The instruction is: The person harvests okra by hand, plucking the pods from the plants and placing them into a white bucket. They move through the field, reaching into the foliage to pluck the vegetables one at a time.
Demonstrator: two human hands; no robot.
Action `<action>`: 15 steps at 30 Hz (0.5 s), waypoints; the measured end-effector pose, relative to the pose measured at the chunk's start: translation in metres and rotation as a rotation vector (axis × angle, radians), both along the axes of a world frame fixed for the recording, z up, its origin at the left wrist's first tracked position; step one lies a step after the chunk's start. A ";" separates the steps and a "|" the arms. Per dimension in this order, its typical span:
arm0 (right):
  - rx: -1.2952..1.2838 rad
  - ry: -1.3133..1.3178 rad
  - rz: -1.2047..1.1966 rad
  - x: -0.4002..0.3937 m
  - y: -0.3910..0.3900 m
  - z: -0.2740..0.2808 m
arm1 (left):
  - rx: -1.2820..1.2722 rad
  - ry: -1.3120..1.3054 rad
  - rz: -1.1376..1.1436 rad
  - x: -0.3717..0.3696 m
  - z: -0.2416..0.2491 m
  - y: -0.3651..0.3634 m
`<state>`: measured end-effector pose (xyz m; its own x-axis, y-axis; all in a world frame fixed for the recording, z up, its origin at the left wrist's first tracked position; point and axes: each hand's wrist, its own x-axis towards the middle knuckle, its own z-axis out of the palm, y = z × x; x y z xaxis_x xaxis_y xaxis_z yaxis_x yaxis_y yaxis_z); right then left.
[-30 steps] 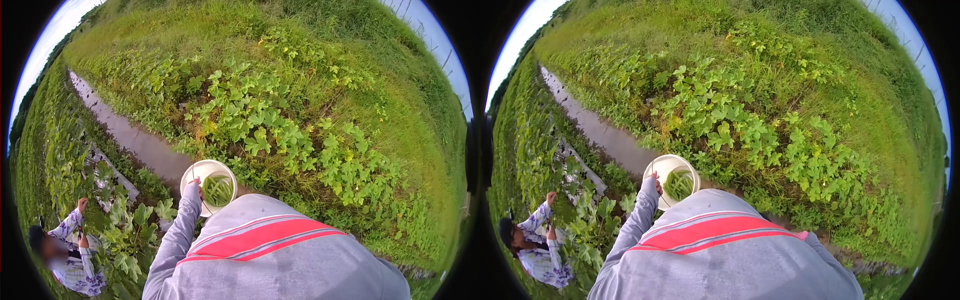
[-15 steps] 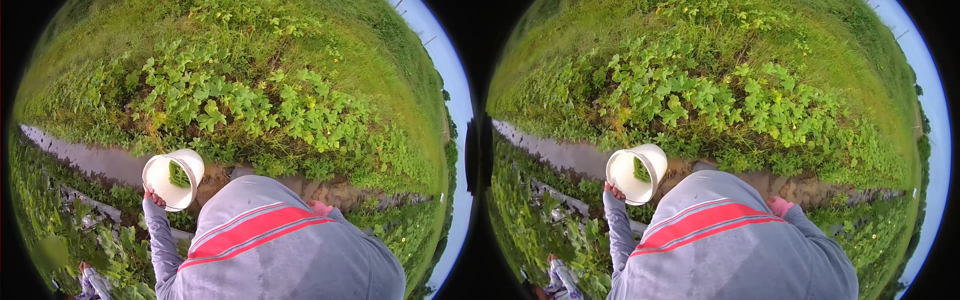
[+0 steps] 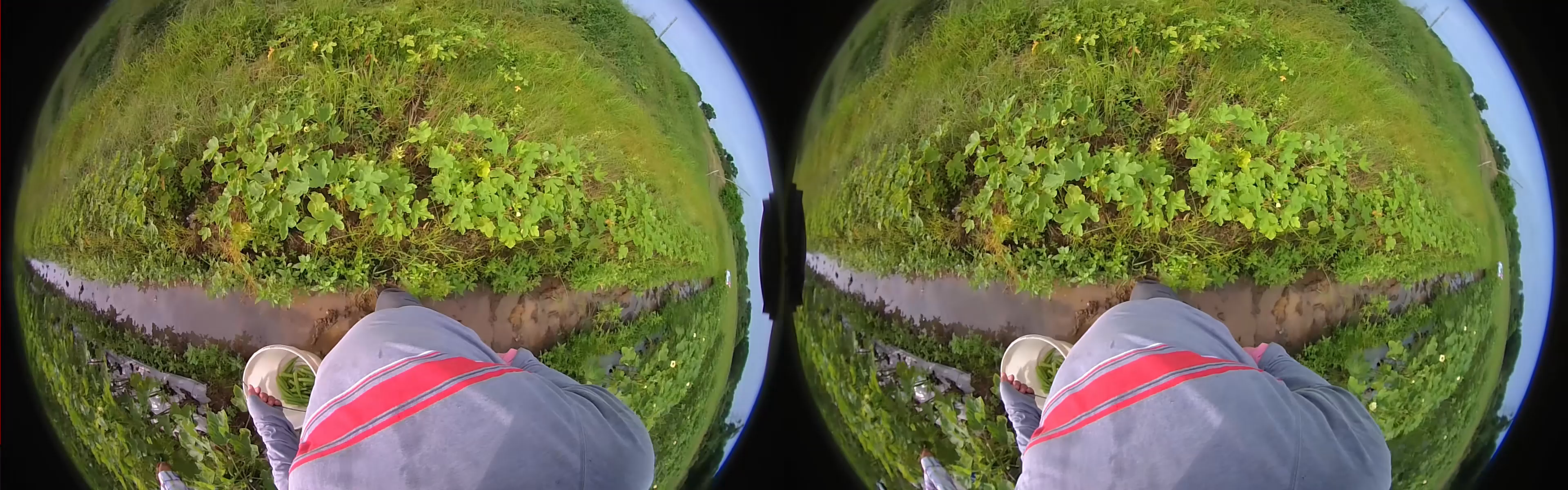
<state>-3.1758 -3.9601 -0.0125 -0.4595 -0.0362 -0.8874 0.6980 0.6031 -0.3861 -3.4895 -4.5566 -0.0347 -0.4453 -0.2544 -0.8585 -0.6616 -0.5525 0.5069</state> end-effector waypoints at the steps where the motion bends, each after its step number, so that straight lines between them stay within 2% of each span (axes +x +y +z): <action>1: -0.017 -0.007 0.035 -0.003 0.002 0.002 | -0.025 -0.032 0.029 0.007 0.002 -0.003; 3: -0.018 -0.049 0.116 -0.021 0.013 0.011 | -0.002 -0.025 0.018 0.016 -0.006 -0.011; 4: -0.018 -0.196 0.123 -0.048 0.016 0.046 | 0.013 -0.012 0.014 0.018 -0.007 -0.014; 6: 0.274 -0.039 0.172 -0.029 0.069 -0.027 | -0.003 -0.023 0.037 0.020 -0.006 -0.008; 8: 0.556 0.045 -0.128 -0.076 0.095 -0.004 | -0.014 0.007 0.063 0.028 -0.018 -0.010; 11: 0.751 0.694 -0.446 -0.135 0.156 -0.024 | -0.038 -0.040 0.093 0.028 -0.006 0.011; 12: 0.744 0.786 -0.544 -0.162 0.182 -0.044 | -0.041 -0.036 0.090 0.026 -0.003 0.018; 13: 0.792 0.934 -0.672 -0.197 0.185 -0.033 | -0.058 -0.053 0.114 0.024 -0.003 0.026; 14: 0.852 1.112 -0.625 -0.235 0.183 -0.008 | -0.076 -0.071 0.137 0.020 -0.004 0.032; 15: 0.725 1.102 -0.743 -0.264 0.202 -0.019 | -0.081 -0.074 0.133 0.016 -0.008 0.036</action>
